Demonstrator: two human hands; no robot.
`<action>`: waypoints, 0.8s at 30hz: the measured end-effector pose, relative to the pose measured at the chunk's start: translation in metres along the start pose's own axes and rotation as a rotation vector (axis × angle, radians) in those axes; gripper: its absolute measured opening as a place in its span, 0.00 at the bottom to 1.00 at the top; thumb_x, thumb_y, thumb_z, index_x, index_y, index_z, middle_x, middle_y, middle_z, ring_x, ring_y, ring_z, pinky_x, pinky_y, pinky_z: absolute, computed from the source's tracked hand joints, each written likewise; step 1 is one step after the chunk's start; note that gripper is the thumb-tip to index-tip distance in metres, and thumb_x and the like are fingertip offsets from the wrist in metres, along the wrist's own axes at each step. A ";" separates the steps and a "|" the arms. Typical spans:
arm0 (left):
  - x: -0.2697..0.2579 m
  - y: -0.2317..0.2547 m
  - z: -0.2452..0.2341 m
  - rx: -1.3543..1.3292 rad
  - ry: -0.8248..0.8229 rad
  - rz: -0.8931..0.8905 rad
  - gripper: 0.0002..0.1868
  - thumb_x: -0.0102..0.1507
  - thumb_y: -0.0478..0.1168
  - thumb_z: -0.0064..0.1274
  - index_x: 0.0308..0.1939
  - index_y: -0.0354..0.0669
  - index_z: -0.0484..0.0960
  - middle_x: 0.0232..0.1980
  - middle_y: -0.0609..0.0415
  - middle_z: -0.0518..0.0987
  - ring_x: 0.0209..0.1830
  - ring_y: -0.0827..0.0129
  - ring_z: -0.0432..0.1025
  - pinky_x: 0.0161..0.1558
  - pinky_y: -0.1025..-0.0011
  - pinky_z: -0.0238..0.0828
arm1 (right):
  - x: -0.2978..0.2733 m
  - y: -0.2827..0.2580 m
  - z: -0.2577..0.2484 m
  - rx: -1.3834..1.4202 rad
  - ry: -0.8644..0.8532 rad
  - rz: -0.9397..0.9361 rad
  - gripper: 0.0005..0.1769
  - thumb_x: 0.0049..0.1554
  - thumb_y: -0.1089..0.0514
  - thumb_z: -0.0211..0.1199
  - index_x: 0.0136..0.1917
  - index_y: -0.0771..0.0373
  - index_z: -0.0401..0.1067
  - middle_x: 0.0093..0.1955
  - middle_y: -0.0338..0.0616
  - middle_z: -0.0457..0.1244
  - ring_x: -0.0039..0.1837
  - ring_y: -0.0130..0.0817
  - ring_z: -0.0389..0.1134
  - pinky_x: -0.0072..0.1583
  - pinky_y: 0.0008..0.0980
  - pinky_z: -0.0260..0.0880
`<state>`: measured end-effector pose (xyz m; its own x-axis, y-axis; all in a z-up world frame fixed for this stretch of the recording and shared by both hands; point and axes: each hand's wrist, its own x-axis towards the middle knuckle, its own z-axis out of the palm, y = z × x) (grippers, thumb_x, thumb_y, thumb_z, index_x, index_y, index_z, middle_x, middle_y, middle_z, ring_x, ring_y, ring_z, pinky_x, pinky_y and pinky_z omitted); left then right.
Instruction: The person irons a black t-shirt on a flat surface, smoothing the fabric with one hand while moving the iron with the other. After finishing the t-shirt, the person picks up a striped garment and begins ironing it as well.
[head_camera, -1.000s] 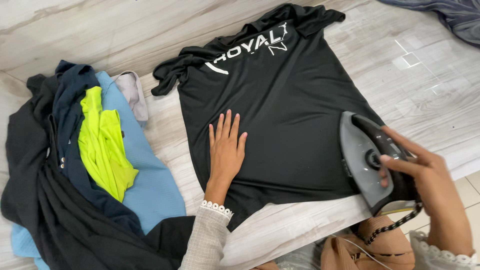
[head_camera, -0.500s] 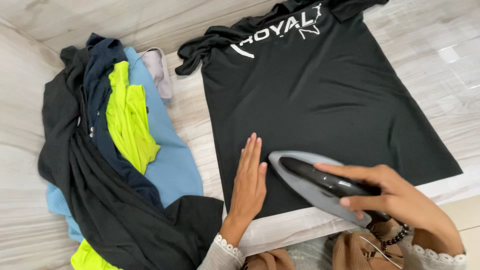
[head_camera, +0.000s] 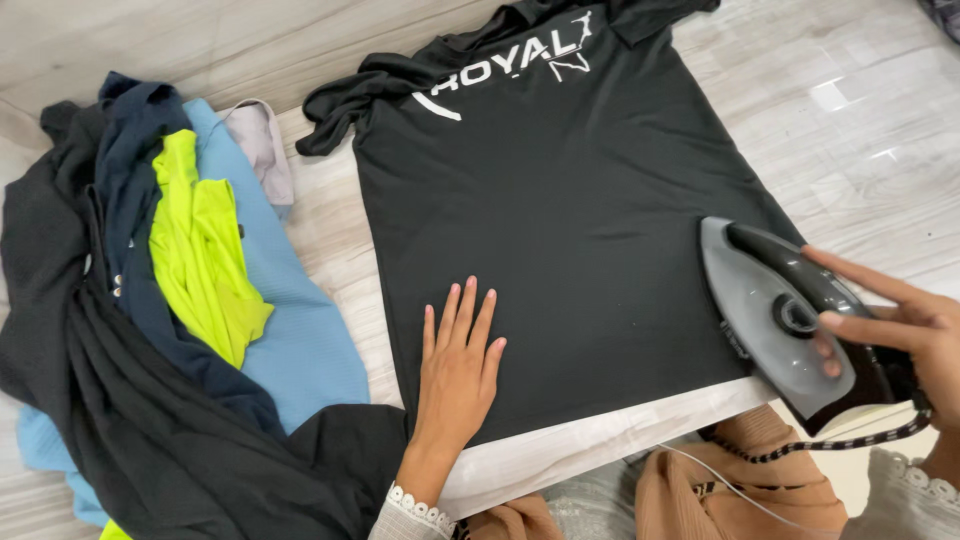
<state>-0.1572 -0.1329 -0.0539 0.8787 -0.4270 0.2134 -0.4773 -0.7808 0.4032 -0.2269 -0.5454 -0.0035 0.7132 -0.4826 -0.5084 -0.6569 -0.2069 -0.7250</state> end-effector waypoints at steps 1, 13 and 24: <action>0.000 0.002 0.002 0.005 0.000 0.002 0.28 0.71 0.45 0.40 0.74 0.38 0.65 0.80 0.43 0.57 0.81 0.51 0.48 0.77 0.47 0.37 | 0.000 0.005 -0.008 0.039 0.036 -0.019 0.39 0.60 0.67 0.60 0.83 0.55 0.63 0.34 0.60 0.66 0.33 0.45 0.68 0.39 0.48 0.70; 0.083 0.032 0.045 -0.489 0.267 -0.116 0.30 0.76 0.47 0.27 0.79 0.32 0.52 0.84 0.41 0.51 0.86 0.52 0.44 0.81 0.50 0.34 | -0.052 -0.086 0.111 0.177 -0.398 -0.289 0.39 0.45 0.69 0.67 0.70 0.52 0.73 0.27 0.42 0.63 0.28 0.29 0.62 0.36 0.27 0.62; 0.077 0.025 0.047 -0.131 0.082 0.010 0.31 0.72 0.49 0.37 0.78 0.43 0.58 0.83 0.43 0.51 0.84 0.48 0.42 0.75 0.35 0.25 | 0.016 -0.117 0.083 0.349 -0.039 -0.289 0.34 0.50 0.70 0.63 0.71 0.58 0.73 0.32 0.46 0.66 0.31 0.31 0.65 0.39 0.27 0.65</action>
<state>-0.1014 -0.2066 -0.0687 0.8742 -0.3910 0.2879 -0.4856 -0.7086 0.5120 -0.1185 -0.4585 0.0349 0.8683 -0.4132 -0.2743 -0.3123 -0.0257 -0.9496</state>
